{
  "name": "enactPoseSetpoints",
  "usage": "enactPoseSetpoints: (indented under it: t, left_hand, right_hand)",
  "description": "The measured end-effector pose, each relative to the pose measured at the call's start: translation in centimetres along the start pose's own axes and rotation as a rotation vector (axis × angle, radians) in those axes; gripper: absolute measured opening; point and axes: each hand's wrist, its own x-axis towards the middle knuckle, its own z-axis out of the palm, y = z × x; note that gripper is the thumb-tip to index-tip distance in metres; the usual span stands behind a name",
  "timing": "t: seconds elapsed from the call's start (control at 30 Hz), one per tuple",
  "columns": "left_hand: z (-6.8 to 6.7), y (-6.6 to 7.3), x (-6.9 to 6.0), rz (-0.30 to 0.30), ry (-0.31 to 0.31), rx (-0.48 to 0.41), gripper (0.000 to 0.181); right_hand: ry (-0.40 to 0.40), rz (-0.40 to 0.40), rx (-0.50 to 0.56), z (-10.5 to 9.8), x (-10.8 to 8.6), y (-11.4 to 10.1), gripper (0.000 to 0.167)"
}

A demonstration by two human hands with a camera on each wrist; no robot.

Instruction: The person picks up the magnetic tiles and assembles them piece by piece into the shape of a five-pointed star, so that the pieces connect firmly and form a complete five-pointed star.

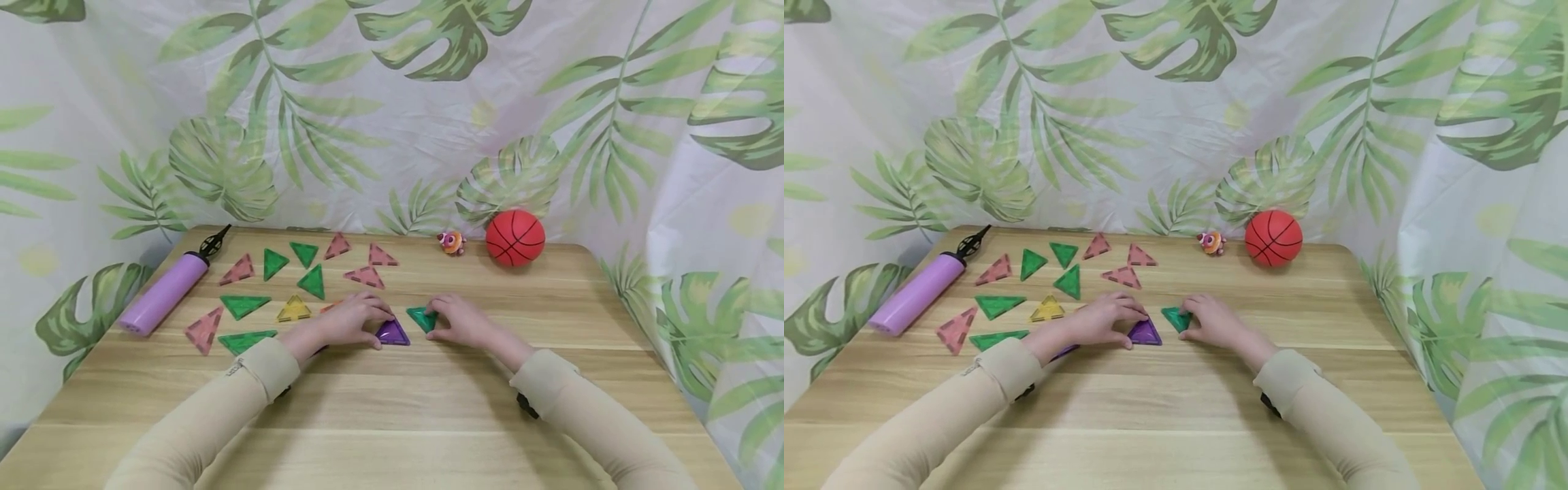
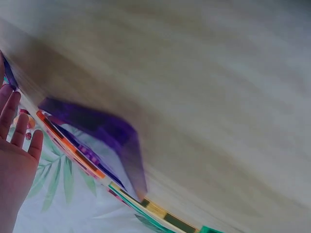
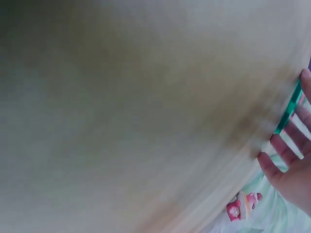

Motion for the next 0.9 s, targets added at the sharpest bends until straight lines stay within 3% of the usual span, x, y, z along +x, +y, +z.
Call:
enactPoseSetpoints:
  t: [0.17, 0.73, 0.9]
  left_hand:
    - [-0.1, 0.4, 0.6, -0.010, -0.017, -0.005, 0.056]
    - [-0.2, 1.8, 2.3, -0.024, -0.036, 0.013, 0.054]
    - [-0.5, 1.0, 1.7, -0.014, 0.023, -0.022, 0.059]
  right_hand:
    - [-0.001, 0.060, 0.027, 0.2, -0.4, -0.4, 0.066]
    - [-0.003, 0.088, 0.069, 0.7, -0.3, -0.5, 0.063]
    - [-0.006, 0.091, 0.062, 0.8, -0.5, -0.5, 0.064]
